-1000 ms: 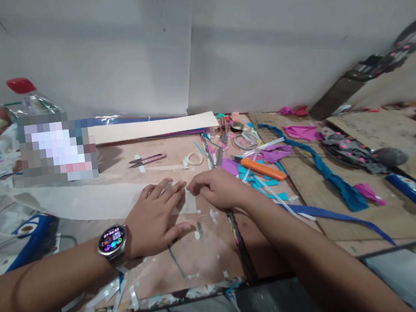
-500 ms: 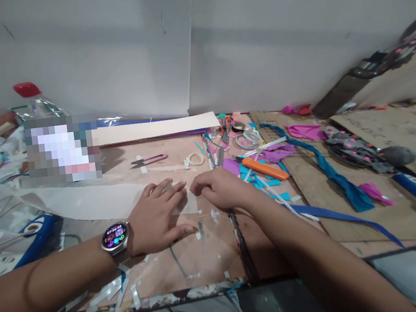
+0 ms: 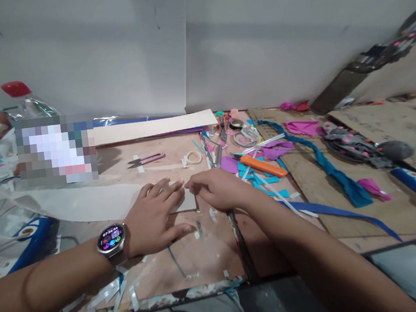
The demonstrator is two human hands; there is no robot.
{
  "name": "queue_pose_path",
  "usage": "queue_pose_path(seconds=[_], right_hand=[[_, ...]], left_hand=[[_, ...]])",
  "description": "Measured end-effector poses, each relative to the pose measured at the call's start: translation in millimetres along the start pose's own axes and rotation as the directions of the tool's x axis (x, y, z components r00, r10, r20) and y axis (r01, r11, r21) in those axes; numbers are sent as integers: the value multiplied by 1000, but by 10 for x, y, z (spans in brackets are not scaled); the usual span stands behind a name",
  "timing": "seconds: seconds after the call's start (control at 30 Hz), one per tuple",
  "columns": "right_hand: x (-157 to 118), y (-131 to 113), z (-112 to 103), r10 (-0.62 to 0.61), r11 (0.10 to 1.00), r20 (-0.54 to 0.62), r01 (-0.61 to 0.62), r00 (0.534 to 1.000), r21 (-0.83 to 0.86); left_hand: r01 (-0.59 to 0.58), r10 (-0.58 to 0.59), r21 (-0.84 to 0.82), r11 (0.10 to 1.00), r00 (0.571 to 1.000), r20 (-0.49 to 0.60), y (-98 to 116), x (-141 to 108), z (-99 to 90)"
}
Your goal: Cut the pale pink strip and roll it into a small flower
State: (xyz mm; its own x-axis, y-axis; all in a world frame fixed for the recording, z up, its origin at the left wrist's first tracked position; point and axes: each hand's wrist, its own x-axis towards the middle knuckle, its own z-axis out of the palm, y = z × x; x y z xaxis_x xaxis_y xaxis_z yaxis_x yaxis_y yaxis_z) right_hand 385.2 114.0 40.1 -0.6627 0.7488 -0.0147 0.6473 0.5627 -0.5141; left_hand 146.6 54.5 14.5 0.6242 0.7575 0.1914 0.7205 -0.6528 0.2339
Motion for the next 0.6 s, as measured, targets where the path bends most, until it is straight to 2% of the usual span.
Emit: queue_pose_path(seconds=[0.1,0.23,0.37,0.6], right_hand=[[-8,-8,-85,16,999,25,-15,1000,-36],[-5,6,-118,42,996,-36,-45,998,-73],[14,31,-60,67,998,-68,-66,995,12],[28,48,13,91,969,-53,-77,994,233]], left_hand=[[5,-5,0,1000,1000,7,4,-2,-6],[11,-11,1,1000,1000,16,6,4,-4],[12,-12,-6,1000,1000,11,11,5,-13],[1,0,-11,1000,1000,6,16,0,-15]])
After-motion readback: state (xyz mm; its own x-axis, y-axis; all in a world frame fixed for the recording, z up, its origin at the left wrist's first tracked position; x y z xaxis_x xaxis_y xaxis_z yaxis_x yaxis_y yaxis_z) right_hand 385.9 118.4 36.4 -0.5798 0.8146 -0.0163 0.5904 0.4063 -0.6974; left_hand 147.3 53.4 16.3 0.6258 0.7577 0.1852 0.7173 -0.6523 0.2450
